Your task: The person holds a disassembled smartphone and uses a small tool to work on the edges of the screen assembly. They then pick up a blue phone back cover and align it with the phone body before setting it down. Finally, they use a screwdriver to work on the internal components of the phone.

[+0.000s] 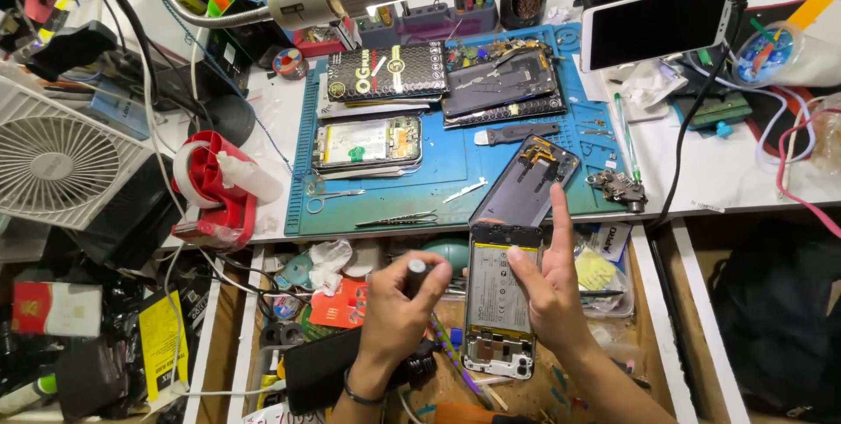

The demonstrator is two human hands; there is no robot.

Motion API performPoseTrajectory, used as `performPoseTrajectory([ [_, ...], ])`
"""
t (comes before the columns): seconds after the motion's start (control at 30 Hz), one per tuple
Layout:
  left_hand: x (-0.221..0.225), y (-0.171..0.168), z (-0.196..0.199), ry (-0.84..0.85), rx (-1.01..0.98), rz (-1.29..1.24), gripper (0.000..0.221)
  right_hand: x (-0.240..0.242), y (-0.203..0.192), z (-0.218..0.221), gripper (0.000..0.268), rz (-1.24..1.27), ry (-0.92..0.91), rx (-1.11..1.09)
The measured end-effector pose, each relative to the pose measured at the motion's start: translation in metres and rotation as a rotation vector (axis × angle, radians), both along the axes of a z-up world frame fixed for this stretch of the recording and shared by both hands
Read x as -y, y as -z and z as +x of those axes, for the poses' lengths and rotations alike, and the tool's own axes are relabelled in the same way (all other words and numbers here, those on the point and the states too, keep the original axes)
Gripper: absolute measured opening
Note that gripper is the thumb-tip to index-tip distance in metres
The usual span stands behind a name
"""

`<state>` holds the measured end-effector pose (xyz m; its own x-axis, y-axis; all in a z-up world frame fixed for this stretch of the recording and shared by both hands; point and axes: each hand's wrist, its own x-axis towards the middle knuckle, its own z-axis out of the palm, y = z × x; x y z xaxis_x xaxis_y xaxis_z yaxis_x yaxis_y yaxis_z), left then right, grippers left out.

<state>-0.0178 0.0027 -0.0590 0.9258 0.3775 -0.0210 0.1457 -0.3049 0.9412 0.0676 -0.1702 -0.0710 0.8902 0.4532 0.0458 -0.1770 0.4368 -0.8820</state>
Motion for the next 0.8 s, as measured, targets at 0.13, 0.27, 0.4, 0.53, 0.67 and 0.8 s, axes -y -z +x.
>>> performPoseTrajectory([
  [0.13, 0.008, 0.011, 0.005, 0.086, -0.138, -0.082, 0.029, -0.001, -0.006, 0.006, 0.090, -0.030, 0.040, -0.115],
  [0.27, 0.008, 0.023, 0.005, 0.199, -0.171, -0.157, 0.034, 0.000, 0.002, 0.015, 0.089, -0.016, 0.222, -0.151],
  [0.4, 0.010, 0.031, 0.005, 0.195, -0.188, -0.566, 0.030, 0.003, 0.001, 0.027, 0.089, 0.020, 0.385, -0.163],
  [0.53, 0.013, 0.028, 0.005, 0.260, -0.157, -0.865, 0.038, 0.000, -0.009, 0.024, 0.076, 0.000, 0.448, -0.195],
  [0.67, 0.015, 0.033, 0.004, 0.292, -0.089, -0.879, 0.037, -0.003, -0.006, 0.022, 0.076, 0.024, 0.488, -0.183],
  [0.8, 0.018, 0.045, 0.002, 0.270, -0.031, -0.950, 0.042, -0.002, 0.001, 0.018, 0.078, 0.064, 0.495, -0.172],
])
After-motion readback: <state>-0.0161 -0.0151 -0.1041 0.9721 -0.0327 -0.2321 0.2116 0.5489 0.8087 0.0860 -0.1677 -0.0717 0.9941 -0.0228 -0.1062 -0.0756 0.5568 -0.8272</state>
